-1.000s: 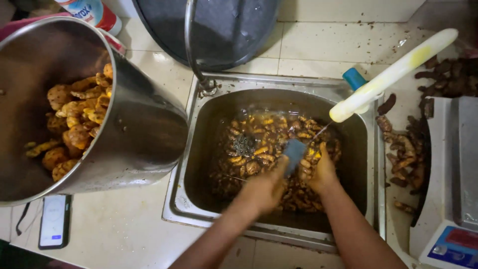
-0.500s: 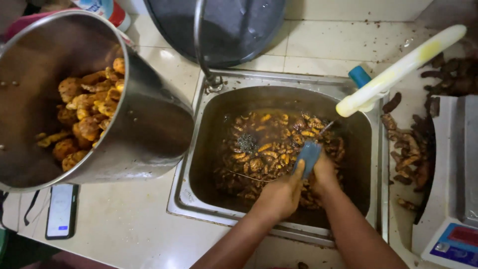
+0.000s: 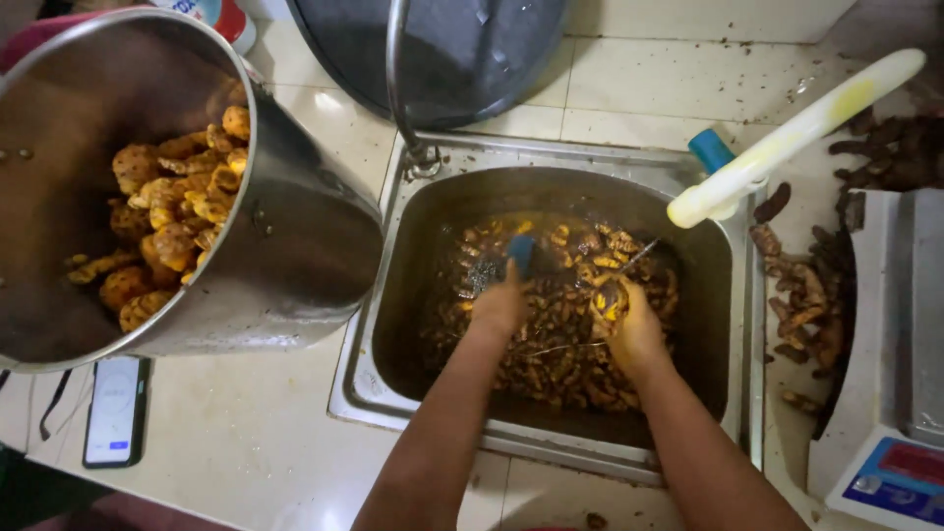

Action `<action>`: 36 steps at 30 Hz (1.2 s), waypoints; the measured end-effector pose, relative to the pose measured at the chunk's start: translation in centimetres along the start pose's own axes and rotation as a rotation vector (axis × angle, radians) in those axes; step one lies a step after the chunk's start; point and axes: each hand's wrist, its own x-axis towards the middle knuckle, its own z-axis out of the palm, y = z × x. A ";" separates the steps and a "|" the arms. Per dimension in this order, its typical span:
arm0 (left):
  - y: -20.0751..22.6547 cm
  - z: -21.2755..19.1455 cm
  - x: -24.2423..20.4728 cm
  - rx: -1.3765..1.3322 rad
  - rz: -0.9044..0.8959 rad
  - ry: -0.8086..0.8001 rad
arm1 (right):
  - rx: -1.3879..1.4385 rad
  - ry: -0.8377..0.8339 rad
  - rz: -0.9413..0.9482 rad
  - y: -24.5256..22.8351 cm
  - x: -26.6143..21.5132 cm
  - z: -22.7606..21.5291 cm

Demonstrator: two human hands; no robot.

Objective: Washing turmeric roots in a sink using hands and a brush to remove dirt and debris.

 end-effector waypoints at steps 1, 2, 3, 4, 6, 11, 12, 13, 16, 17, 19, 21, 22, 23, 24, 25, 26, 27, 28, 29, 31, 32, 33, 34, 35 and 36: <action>-2.5 2.7 3.2 0.077 -0.016 -0.008 | 0.053 -0.070 0.056 0.6 0.9 -0.7; -2.2 1.8 3.1 0.079 -0.009 -0.003 | 0.054 -0.069 0.047 -0.2 0.8 -0.4; -1.9 1.0 2.9 0.085 0.033 -0.027 | 0.118 -0.095 0.117 -0.9 0.6 -0.1; -2.2 0.7 2.1 0.087 0.062 -0.062 | 0.183 -0.120 0.204 -1.0 -0.2 0.1; -0.2 -1.9 -2.7 0.042 0.095 -0.050 | 0.206 -0.105 0.230 -2.9 -2.0 1.6; 4.3 -5.9 -15.1 -0.077 0.244 -0.047 | 0.276 -0.113 0.244 -2.6 -1.4 1.0; 4.6 -5.2 -16.3 -0.080 0.311 -0.046 | 0.220 -0.009 0.237 -2.2 -0.9 0.9; 4.9 -4.5 -17.4 -0.083 0.378 -0.044 | 0.163 0.094 0.228 -1.8 -0.4 0.8; 5.1 1.6 -14.1 -0.111 0.439 0.101 | 0.097 0.197 0.224 -1.8 -1.3 1.9; 5.8 0.7 -13.8 -0.114 0.438 0.104 | 0.093 0.195 0.223 -1.3 -0.5 1.6; 7.2 -0.9 -13.3 -0.172 0.420 0.115 | 0.109 0.236 0.104 -0.1 0.7 0.7; 7.4 -1.0 -11.3 -0.190 0.409 0.101 | 0.077 0.252 0.092 -1.5 -1.3 1.3; 7.5 -1.2 -10.3 -0.202 0.394 0.089 | 0.051 0.264 0.083 -2.2 -2.1 1.8; 7.9 -0.9 -11.8 -0.203 0.392 0.096 | 0.049 0.257 0.081 -1.2 -0.4 0.4; 8.3 -0.7 -13.1 -0.144 0.396 0.053 | 0.005 0.365 0.137 -0.2 1.4 -1.0; 8.9 -0.5 -14.3 -0.085 0.399 0.011 | -0.040 0.473 0.193 0.7 3.3 -2.5; 8.6 0.9 -13.2 -0.077 0.406 0.007 | -0.031 0.479 0.189 0.2 3.1 -2.3; 8.2 2.3 -12.0 -0.113 0.392 0.008 | 0.038 0.458 0.173 -0.2 3.0 -2.1; 7.7 4.3 -11.7 -0.154 0.366 -0.009 | 0.102 0.446 0.176 0.3 1.8 -2.2; 7.8 2.9 -11.7 -0.152 0.361 -0.030 | 0.107 0.461 0.191 0.8 1.8 -1.8; 8.2 -0.2 -11.3 -0.244 0.358 0.106 | 0.006 0.526 0.194 1.1 2.4 -0.6; 7.8 -0.9 -10.5 -0.245 0.360 0.122 | 0.003 0.513 0.184 0.7 2.3 -0.1; 7.4 -1.6 -9.8 -0.228 0.324 0.145 | 0.088 0.369 0.176 0.3 2.3 0.5; 7.2 -2.1 -9.2 -0.215 0.289 0.160 | 0.168 0.231 0.172 0.0 1.9 0.6; 6.3 -2.4 -8.2 -0.219 0.289 0.168 | 0.162 0.225 0.167 -0.5 1.5 0.6; 5.4 -2.4 -7.5 -0.248 0.257 0.172 | 0.287 0.028 0.173 -0.5 0.6 0.3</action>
